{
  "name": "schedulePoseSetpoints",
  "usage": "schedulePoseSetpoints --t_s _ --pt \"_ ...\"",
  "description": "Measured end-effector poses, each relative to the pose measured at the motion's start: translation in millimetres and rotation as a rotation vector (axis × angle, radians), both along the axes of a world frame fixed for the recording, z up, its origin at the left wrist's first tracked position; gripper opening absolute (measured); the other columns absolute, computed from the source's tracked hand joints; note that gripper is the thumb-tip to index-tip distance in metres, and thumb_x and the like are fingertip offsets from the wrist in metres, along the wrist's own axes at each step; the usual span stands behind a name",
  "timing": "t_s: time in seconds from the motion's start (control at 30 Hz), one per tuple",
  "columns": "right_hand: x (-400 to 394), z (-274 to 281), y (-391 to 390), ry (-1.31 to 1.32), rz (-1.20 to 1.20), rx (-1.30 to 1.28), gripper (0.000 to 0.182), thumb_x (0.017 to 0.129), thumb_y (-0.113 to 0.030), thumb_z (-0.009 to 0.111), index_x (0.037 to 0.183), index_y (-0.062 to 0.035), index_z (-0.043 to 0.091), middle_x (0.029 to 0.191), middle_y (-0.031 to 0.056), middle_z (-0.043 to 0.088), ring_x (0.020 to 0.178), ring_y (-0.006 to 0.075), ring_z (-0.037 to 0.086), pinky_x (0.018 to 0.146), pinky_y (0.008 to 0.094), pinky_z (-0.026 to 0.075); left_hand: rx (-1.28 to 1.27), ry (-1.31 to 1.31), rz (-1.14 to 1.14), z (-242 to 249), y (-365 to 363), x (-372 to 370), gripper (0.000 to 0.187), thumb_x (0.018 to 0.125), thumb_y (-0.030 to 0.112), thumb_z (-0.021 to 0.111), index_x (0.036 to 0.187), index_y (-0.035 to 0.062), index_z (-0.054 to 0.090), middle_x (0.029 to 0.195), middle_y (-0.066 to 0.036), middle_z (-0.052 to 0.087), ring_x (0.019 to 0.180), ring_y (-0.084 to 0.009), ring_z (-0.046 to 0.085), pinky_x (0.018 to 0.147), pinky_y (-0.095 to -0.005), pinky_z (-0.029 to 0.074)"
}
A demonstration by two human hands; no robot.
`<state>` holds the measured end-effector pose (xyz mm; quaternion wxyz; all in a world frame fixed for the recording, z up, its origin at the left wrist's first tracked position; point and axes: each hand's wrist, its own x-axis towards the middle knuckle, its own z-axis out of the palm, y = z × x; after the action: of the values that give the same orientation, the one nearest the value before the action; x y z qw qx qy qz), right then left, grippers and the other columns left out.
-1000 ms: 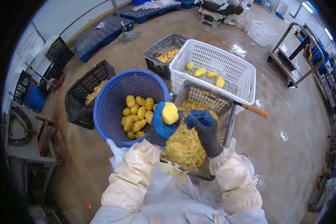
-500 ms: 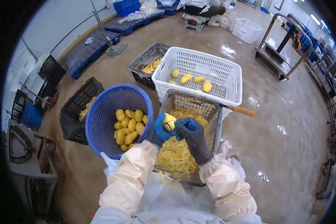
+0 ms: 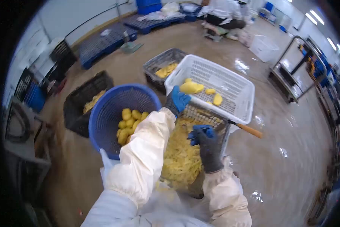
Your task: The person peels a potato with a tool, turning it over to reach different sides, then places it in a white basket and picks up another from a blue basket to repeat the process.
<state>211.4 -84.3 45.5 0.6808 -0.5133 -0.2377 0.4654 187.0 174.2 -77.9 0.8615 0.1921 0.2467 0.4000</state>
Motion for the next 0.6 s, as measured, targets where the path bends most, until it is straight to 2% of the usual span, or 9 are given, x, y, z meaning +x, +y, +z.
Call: schedulePoseSetpoints --t_s 0.1,0.17,0.23,0.27,0.37,0.43,0.53,0.57,0.6 --pt "-0.6 -3.1 -3.1 -0.067 0.016 0.020 0.015 0.089 -0.016 0.059 0.096 -0.0018 0.058 0.077 0.0074 0.062 0.067 0.0140 0.060 0.058 0.0237 0.047 0.043 -0.007 -0.019 -18.3 27.6 -79.7 0.023 0.086 0.042 0.056 0.086 0.0199 0.054 0.085 -0.001 0.055 0.058 -0.0163 0.040 0.053 -0.0337 0.037" --pt "0.2 -9.0 -4.3 -0.050 0.024 0.013 0.016 0.090 -0.017 0.058 0.096 -0.0023 0.059 0.076 0.0070 0.062 0.066 0.0140 0.059 0.057 0.0238 0.047 0.141 0.313 -0.060 -68.7 58.8 -166.7 0.019 0.087 0.039 0.054 0.083 0.0206 0.056 0.076 0.002 0.054 0.057 -0.0170 0.043 0.054 -0.0325 0.038" --pt "-3.2 -7.4 -4.6 -0.034 0.046 0.000 0.017 0.090 -0.018 0.058 0.096 -0.0020 0.059 0.076 0.0067 0.061 0.065 0.0136 0.059 0.056 0.0238 0.047 0.128 0.537 0.184 6.8 20.8 -221.1 0.023 0.087 0.040 0.053 0.081 0.0181 0.058 0.070 0.003 0.053 0.057 -0.0159 0.046 0.055 -0.0339 0.040" --pt "-3.2 -9.2 -3.8 -0.004 0.064 -0.001 0.017 0.090 -0.018 0.058 0.096 -0.0019 0.059 0.076 0.0064 0.061 0.065 0.0135 0.058 0.055 0.0239 0.047 0.117 0.540 0.204 -0.7 15.3 -249.6 0.023 0.087 0.040 0.053 0.081 0.0181 0.058 0.070 0.003 0.053 0.057 -0.0159 0.046 0.055 -0.0339 0.040" --pt "-4.7 -21.8 1.2 0.009 0.076 -0.030 0.016 0.090 -0.016 0.059 0.096 -0.0018 0.059 0.074 0.0057 0.060 0.063 0.0129 0.057 0.053 0.0241 0.047 0.517 0.949 0.034 -57.3 27.8 -338.1 0.028 0.086 0.039 0.053 0.083 0.0122 0.060 0.071 -0.003 0.058 0.062 -0.0210 0.053 0.060 -0.0394 0.044" --pt "-8.1 -23.7 5.3 0.057 0.072 -0.100 0.014 0.089 -0.015 0.060 0.095 -0.0023 0.059 0.073 0.0055 0.059 0.063 0.0124 0.057 0.053 0.0238 0.047 1.921 1.740 -0.615 -150.2 60.8 -382.2 0.024 0.082 0.032 0.057 0.099 0.0162 0.063 0.088 -0.010 0.063 0.067 -0.0295 0.058 0.060 -0.0364 0.048" --pt "-16.3 -20.7 12.1 -0.014 0.077 -0.186 0.013 0.089 -0.015 0.059 0.095 -0.0035 0.058 0.074 0.0033 0.057 0.065 0.0104 0.055 0.053 0.0224 0.045 1.832 1.637 -0.885 -233.4 64.7 -419.0 0.031 0.072 0.030 0.063 0.099 0.0148 0.064 0.093 -0.014 0.064 0.071 -0.0367 0.058 0.064 -0.0426 0.049" --pt "-19.4 -20.1 13.7 -0.062 0.080 -0.229 0.012 0.091 -0.016 0.057 0.095 -0.0043 0.057 0.074 0.0012 0.054 0.066 0.0090 0.053 0.055 0.0216 0.043 1.832 1.616 -0.884 -232.9 59.6 -411.3 0.031 0.072 0.030 0.063 0.099 0.0148 0.064 0.093 -0.014 0.064 0.071 -0.0367 0.058 0.064 -0.0426 0.049" --pt "-21.2 -22.0 16.3 -0.074 0.071 -0.239 0.012 0.091 -0.016 0.057 0.095 -0.0043 0.057 0.074 0.0012 0.054 0.066 0.0090 0.053 0.055 0.0216 0.043 1.482 1.739 -0.903 -213.3 52.8 -400.8 0.041 0.071 0.033 0.065 0.105 0.0112 0.063 0.099 -0.017 0.063 0.086 -0.0349 0.059 0.075 -0.0418 0.048"
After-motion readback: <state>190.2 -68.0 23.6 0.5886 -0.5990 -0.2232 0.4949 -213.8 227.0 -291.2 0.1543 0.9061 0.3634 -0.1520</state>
